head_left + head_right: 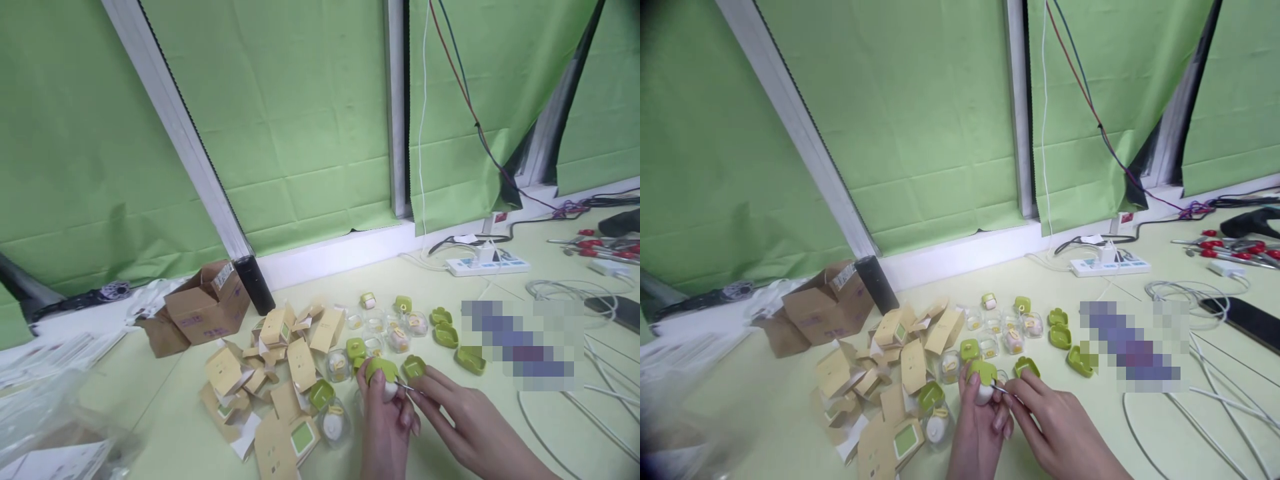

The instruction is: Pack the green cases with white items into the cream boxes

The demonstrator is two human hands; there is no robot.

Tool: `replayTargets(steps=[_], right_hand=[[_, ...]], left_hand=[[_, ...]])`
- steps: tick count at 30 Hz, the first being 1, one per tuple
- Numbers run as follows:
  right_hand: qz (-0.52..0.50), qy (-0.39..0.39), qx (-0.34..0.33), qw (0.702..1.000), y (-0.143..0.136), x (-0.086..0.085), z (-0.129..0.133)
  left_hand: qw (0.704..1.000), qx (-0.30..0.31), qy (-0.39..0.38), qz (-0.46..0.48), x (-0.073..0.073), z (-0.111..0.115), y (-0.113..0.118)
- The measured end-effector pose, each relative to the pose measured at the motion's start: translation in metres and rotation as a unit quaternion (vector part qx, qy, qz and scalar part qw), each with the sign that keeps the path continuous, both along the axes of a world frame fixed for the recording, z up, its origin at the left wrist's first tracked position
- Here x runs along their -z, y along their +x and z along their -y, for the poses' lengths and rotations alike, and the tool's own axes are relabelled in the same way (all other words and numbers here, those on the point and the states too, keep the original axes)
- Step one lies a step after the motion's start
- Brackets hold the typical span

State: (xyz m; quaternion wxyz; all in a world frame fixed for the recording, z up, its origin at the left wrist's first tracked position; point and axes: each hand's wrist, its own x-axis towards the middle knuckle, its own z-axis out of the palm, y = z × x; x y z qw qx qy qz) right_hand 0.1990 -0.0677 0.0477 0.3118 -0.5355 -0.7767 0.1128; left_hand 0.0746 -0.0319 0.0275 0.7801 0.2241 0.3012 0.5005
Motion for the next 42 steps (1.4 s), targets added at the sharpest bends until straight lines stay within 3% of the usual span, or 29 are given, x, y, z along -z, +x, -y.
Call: replayTargets(steps=[6,11,14,18,20,23,26,28,31,35,39,42], right_hand=[[-0.030,-0.009,0.018,0.999,0.000,0.016,0.000],[-0.019,0.107,0.032,0.994,0.002,0.037,-0.001],[0.022,0.172,0.022,0.985,0.002,0.041,-0.003],[0.016,0.195,0.023,0.980,-0.001,0.043,-0.004],[0.004,0.189,0.020,0.982,-0.002,0.043,-0.004],[-0.011,0.151,0.002,0.988,0.004,0.038,-0.001],[-0.037,0.067,-0.019,0.997,0.019,0.024,0.001],[-0.058,0.011,0.019,0.998,0.027,0.011,-0.002],[-0.081,-0.045,0.070,0.993,0.028,-0.008,-0.018],[-0.129,-0.101,0.025,0.986,0.017,-0.022,-0.060],[-0.214,-0.094,0.070,0.970,0.015,-0.018,-0.099],[-0.245,-0.063,0.098,0.962,0.019,-0.010,-0.115]], left_hand=[[0.998,0.006,0.050,-0.033,0.002,0.004,-0.004],[0.999,0.028,0.031,-0.024,0.005,0.006,0.002],[1.000,0.014,-0.007,-0.002,0.006,0.009,0.008],[0.999,-0.033,-0.006,0.020,0.008,0.014,0.013],[0.999,-0.043,0.015,0.028,0.008,0.015,0.013],[0.998,0.003,0.054,0.022,0.005,0.013,0.005],[0.994,0.060,0.087,-0.015,0.000,0.009,-0.010],[0.986,0.077,0.121,-0.082,-0.005,0.004,-0.021],[0.948,0.109,0.204,-0.218,-0.015,-0.008,-0.029],[0.867,0.145,0.310,-0.361,-0.031,-0.043,-0.024],[0.779,0.147,0.351,-0.499,-0.037,-0.086,-0.017],[0.742,0.112,0.351,-0.560,-0.028,-0.108,-0.016]])
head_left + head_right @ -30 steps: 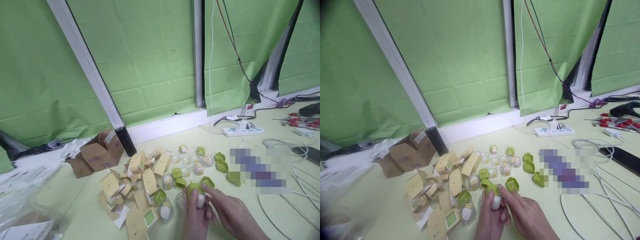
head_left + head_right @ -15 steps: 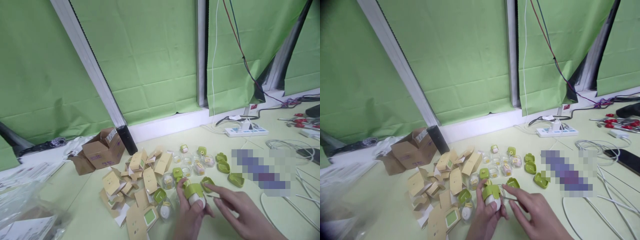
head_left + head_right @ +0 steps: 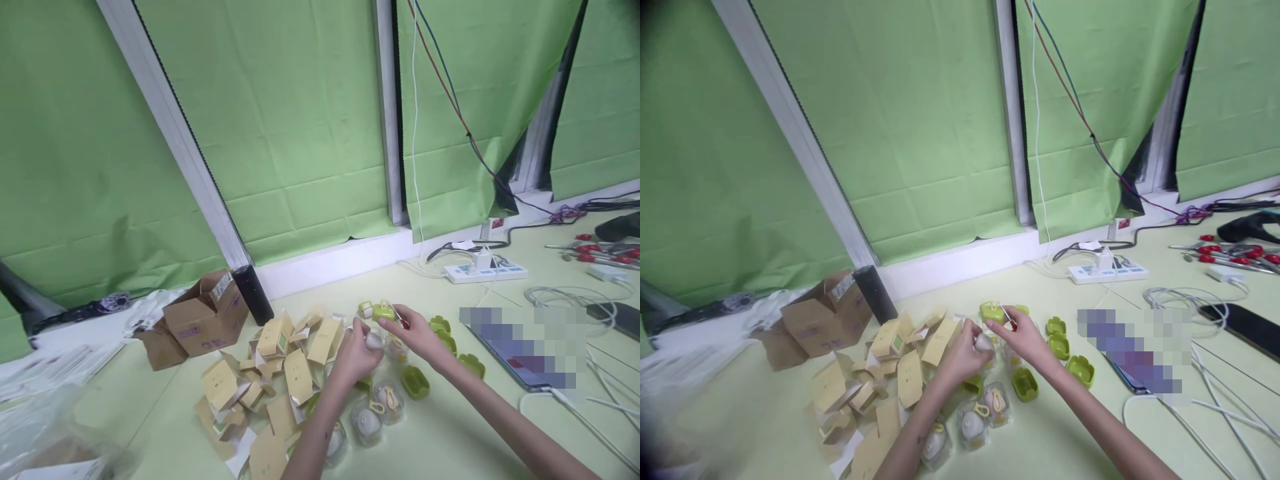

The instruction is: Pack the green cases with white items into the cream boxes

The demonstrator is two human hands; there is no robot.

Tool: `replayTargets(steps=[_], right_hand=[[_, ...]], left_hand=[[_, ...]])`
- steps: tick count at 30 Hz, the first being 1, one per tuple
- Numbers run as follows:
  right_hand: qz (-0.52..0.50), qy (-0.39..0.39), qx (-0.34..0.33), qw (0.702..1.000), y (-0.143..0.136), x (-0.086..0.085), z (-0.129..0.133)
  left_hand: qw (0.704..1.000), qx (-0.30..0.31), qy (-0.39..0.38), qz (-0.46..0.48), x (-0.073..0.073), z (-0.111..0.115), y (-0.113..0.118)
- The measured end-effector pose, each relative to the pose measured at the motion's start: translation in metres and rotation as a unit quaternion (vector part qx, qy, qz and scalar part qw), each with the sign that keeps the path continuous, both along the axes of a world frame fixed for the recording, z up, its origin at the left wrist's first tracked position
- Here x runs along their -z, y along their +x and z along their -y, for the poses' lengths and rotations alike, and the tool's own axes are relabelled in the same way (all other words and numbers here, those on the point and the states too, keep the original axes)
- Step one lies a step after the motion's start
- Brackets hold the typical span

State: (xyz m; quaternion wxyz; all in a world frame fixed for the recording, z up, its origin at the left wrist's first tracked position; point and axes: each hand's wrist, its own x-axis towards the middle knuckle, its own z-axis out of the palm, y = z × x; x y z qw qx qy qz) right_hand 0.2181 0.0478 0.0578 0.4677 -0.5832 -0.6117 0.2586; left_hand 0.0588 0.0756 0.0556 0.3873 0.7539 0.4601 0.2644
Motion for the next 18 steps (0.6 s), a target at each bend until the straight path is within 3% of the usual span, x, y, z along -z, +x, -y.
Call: replayTargets(steps=[6,11,13,16,18], right_hand=[[-0.040,0.010,0.000,0.999,0.001,0.021,-0.005],[-0.071,0.033,-0.042,0.996,-0.011,0.029,0.003],[-0.062,0.041,-0.059,0.996,-0.015,0.029,0.008],[-0.008,0.053,-0.092,0.994,-0.015,0.030,0.016],[0.029,0.079,-0.121,0.989,-0.013,0.031,0.019]], left_hand=[[0.998,-0.059,0.028,0.009,0.026,-0.008,-0.002],[0.988,-0.045,-0.023,0.143,0.023,0.018,0.000],[0.945,-0.039,-0.115,0.305,0.020,0.031,0.001],[0.833,-0.070,-0.225,0.501,0.018,0.043,0.000],[0.837,-0.095,-0.227,0.488,0.020,0.044,-0.002]])
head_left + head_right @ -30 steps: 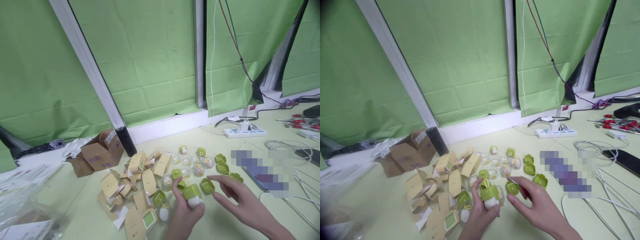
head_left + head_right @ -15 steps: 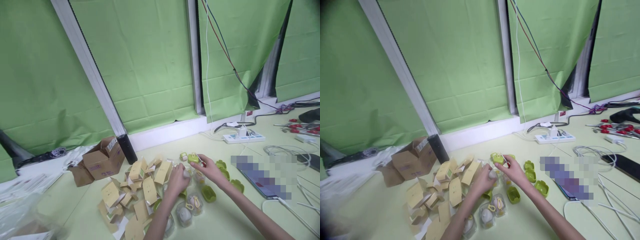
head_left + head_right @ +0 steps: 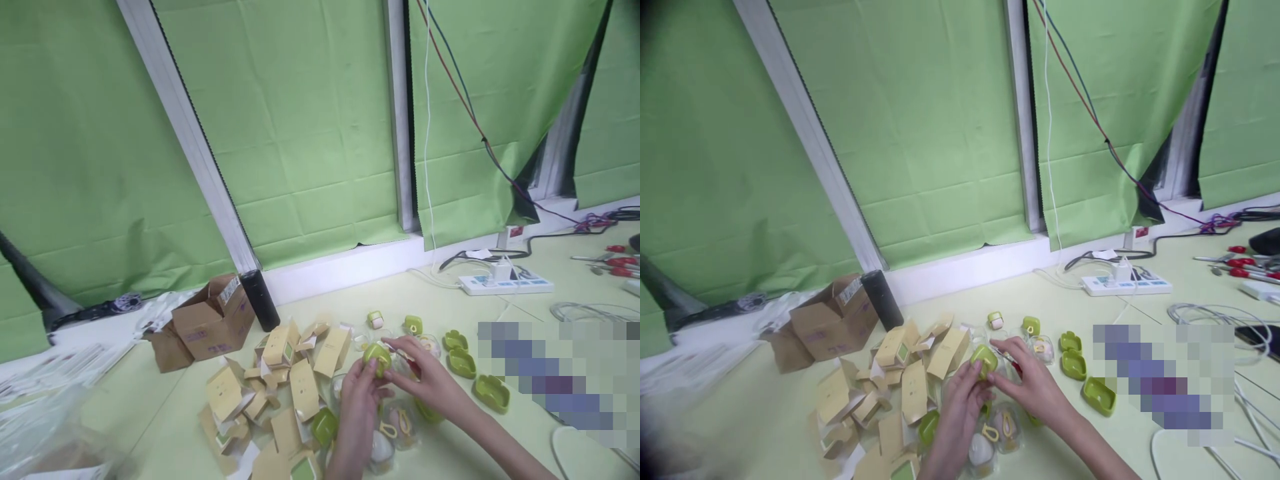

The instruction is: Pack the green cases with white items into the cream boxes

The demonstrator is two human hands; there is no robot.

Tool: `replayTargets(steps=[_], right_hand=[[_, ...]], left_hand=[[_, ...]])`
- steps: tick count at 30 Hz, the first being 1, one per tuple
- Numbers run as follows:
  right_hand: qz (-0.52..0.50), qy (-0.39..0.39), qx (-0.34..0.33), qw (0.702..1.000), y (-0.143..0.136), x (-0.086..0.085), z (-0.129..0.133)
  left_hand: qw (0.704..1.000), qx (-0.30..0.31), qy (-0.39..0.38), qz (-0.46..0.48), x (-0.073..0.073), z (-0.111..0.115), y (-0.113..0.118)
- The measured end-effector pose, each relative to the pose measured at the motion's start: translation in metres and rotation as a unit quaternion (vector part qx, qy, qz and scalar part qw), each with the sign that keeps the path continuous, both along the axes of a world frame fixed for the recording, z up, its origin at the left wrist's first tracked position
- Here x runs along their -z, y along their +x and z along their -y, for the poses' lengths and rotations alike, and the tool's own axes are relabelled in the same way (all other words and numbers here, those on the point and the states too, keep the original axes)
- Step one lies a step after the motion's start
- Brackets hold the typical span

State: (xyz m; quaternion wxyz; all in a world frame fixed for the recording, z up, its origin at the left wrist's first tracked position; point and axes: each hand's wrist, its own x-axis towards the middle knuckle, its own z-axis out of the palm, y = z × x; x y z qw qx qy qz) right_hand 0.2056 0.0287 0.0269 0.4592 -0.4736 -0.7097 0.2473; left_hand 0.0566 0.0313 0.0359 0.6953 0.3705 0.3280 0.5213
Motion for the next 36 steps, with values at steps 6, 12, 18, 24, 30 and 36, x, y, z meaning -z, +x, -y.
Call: replayTargets(steps=[6,12,18,24,30,36], right_hand=[[0.072,0.058,-0.066,0.993,0.008,0.002,0.002],[0.007,0.055,-0.032,0.998,0.000,0.006,0.004],[-0.044,0.050,-0.008,0.998,-0.003,0.007,0.006],[-0.010,0.023,-0.050,0.998,0.000,0.003,0.008],[0.008,-0.011,-0.034,0.999,-0.003,-0.005,0.016],[0.020,-0.050,0.017,0.998,0.009,-0.012,0.011]], left_hand=[[0.995,0.004,0.027,-0.093,0.009,-0.002,-0.012],[0.999,0.033,0.020,-0.007,0.009,0.005,-0.016],[0.987,0.112,-0.062,0.097,0.009,0.006,-0.010],[0.992,0.121,-0.041,-0.017,0.014,0.007,-0.012],[0.993,0.085,-0.002,-0.084,0.011,0.006,-0.013],[0.957,0.064,0.099,-0.264,-0.002,-0.009,-0.015]])
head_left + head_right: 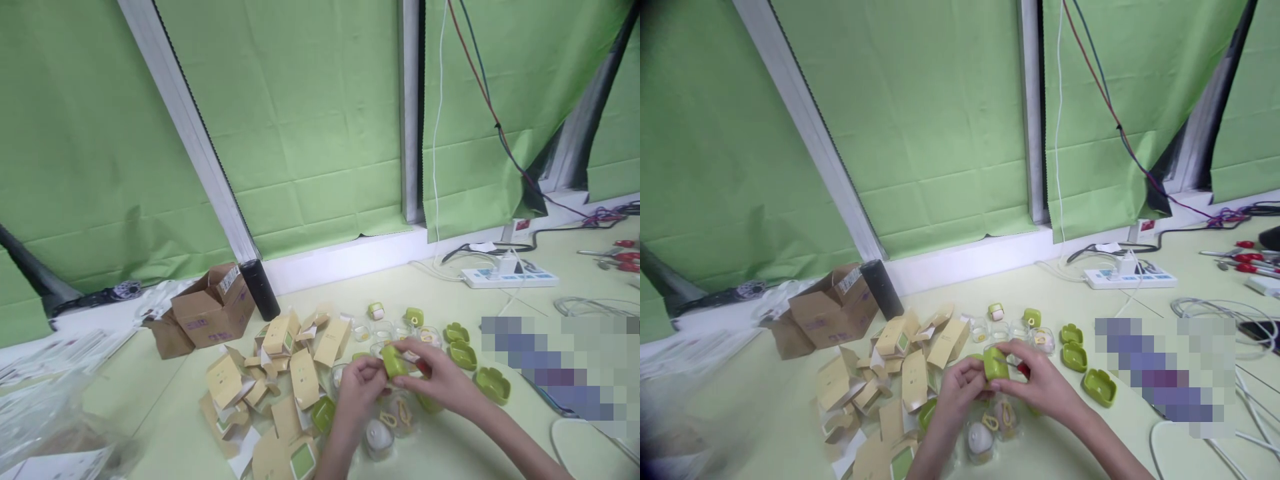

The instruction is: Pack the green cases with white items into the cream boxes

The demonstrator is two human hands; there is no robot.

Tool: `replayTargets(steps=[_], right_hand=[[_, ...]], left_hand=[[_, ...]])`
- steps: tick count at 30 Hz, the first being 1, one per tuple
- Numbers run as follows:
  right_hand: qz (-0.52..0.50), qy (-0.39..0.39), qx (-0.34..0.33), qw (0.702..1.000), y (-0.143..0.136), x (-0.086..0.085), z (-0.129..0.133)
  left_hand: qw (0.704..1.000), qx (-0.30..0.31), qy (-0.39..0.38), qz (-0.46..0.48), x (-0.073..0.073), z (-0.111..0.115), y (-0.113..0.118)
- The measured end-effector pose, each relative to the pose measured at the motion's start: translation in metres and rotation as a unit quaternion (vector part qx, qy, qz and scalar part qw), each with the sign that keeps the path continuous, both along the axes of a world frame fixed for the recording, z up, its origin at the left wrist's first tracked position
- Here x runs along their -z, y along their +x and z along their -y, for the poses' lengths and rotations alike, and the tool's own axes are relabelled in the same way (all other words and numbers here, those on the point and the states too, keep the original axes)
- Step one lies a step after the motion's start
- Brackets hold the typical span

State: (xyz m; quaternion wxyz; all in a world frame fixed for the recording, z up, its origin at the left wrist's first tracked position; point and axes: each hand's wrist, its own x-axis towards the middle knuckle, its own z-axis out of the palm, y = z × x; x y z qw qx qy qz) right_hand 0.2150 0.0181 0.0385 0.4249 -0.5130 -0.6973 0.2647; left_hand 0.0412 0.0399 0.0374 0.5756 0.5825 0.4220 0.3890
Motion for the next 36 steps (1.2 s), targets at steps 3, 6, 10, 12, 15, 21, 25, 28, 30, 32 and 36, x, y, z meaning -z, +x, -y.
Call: replayTargets(steps=[3,6,10,12,15,21,25,28,30,32,36], right_hand=[[0.009,-0.015,0.084,0.996,0.027,-0.007,0.004],[0.073,-0.014,0.092,0.993,0.056,-0.007,0.020],[0.167,-0.035,0.099,0.980,0.077,0.016,0.047],[0.214,-0.045,0.110,0.970,0.082,0.031,0.057],[0.271,-0.047,0.120,0.954,0.085,0.049,0.064],[0.286,-0.029,0.132,0.949,0.080,0.067,0.058],[0.285,-0.013,0.123,0.951,0.077,0.066,0.059],[0.255,-0.023,0.134,0.957,0.073,0.051,0.061],[0.207,-0.023,0.128,0.970,0.064,0.035,0.061],[0.153,-0.014,0.104,0.983,0.049,0.016,0.056],[0.064,-0.025,0.065,0.996,0.013,-0.019,0.042]], left_hand=[[0.993,-0.023,0.074,-0.093,-0.011,-0.021,0.000],[0.970,-0.034,0.141,-0.194,-0.016,-0.044,0.005],[0.932,0.006,0.186,-0.313,-0.010,-0.062,0.009],[0.914,0.021,0.200,-0.353,-0.008,-0.065,0.005],[0.891,0.037,0.208,-0.401,-0.011,-0.064,-0.009],[0.880,0.088,0.181,-0.431,-0.019,-0.063,-0.018],[0.902,0.099,0.159,-0.389,-0.016,-0.065,-0.014],[0.934,0.075,0.142,-0.320,-0.017,-0.064,-0.020],[0.956,0.042,0.134,-0.259,-0.021,-0.061,-0.026],[0.974,0.007,0.124,-0.189,-0.026,-0.056,-0.029],[0.994,-0.043,0.090,-0.037,-0.034,-0.034,-0.019]])
